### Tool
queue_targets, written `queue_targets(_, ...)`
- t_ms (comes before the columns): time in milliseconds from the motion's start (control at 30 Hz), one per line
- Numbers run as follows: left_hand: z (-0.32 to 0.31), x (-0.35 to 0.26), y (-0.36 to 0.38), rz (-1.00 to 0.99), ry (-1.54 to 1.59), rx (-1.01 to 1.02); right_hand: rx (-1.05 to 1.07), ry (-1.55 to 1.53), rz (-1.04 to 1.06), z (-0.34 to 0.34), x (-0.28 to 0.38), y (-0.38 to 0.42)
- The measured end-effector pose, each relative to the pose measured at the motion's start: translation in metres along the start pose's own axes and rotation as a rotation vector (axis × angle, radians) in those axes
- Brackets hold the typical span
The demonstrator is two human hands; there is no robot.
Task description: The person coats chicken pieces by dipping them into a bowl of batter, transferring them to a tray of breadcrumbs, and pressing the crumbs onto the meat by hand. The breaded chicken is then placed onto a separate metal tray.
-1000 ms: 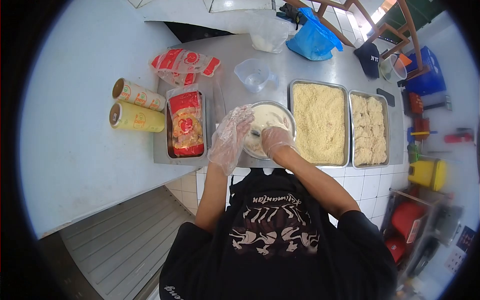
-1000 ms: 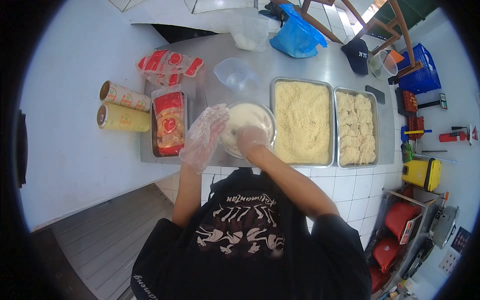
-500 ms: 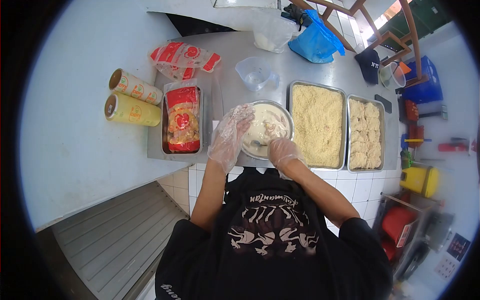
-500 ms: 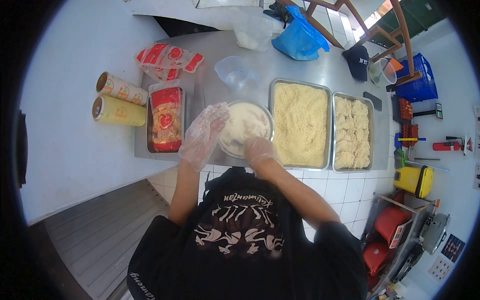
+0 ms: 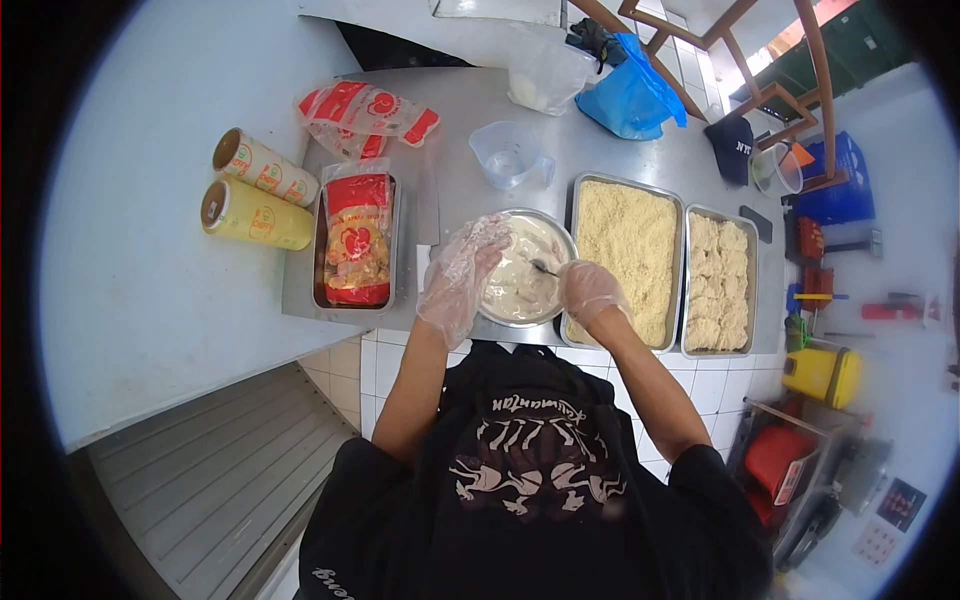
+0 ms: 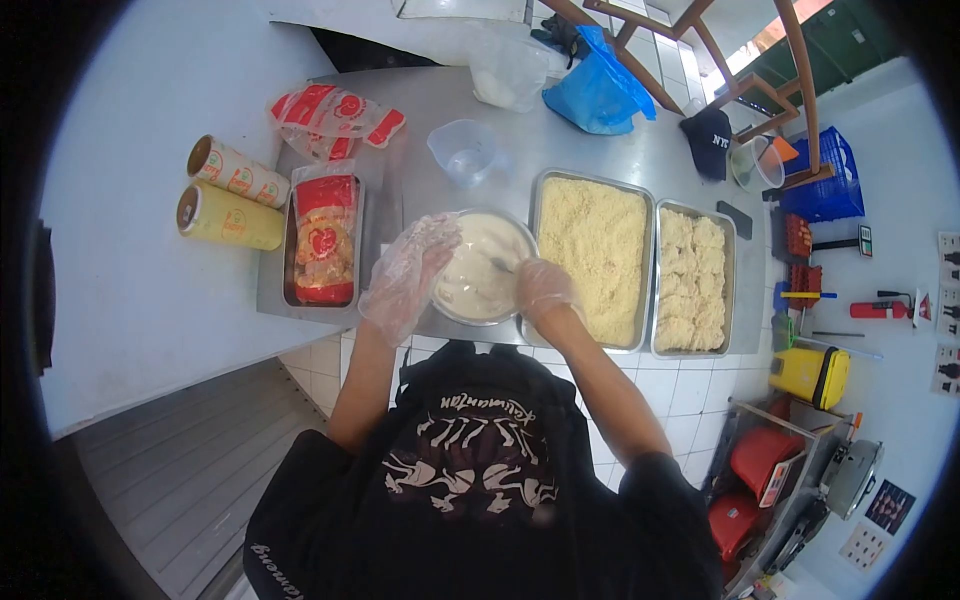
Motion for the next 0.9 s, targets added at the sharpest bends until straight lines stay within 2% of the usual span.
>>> queue_targets(100, 0.009, 0.002, -0.005, -0.029, -0.038, 0.028, -0.078, -0.113, -0.015, 0.027, -0.015, 0.003)
queue_targets(233, 0.016, 0.007, -0.009, -0.039, 0.039, 0.031, -0.139, -0.084, 0.026, 0.044, -0.008, -0.004)
queue_targets(300, 0.018, 0.009, -0.009, -0.007, 0.012, -0.02, 0.031, 0.029, 0.094, 0.021, 0.002, -0.019)
queue_targets(333, 0.016, 0.01, -0.006, -0.009, 0.013, -0.019, 0.03, 0.032, 0.094, 0.018, -0.002, -0.02)
queue_targets(433, 0.019, 0.009, 0.002, -0.009, 0.044, -0.024, -0.029, -0.021, 0.097, 0.057, 0.001, -0.023)
queue_targets(533, 0.033, 0.017, -0.003, -0.011, 0.027, -0.029, 0.029, -0.062, 0.066, 0.104, -0.003, -0.035)
queue_targets(600, 0.04, 0.021, -0.003, 0.03, 0.106, -0.043, -0.038, 0.035, 0.168, 0.119, 0.011, -0.05)
queue_targets(767, 0.047, 0.028, -0.002, 0.07, 0.061, -0.099, 0.112, 0.05, 0.194, 0.071, 0.042, -0.1)
queue_targets(833, 0.053, 0.03, 0.0, 0.084, 0.065, -0.103, 0.028, 0.012, 0.21, 0.078, 0.06, -0.114)
queue_targets(900, 0.067, 0.033, -0.002, 0.122, 0.132, -0.227, -0.122, -0.087, 0.188, 0.085, 0.074, -0.133)
Point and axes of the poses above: each hand's wrist, its own y-axis away from the middle knuckle, its own z-axis out of the back of the hand, x = y × z, the point moved 7 cm from there along -y, towards the middle knuckle, and after that the axes turned 15 degrees about z, right-handed, at the moved point
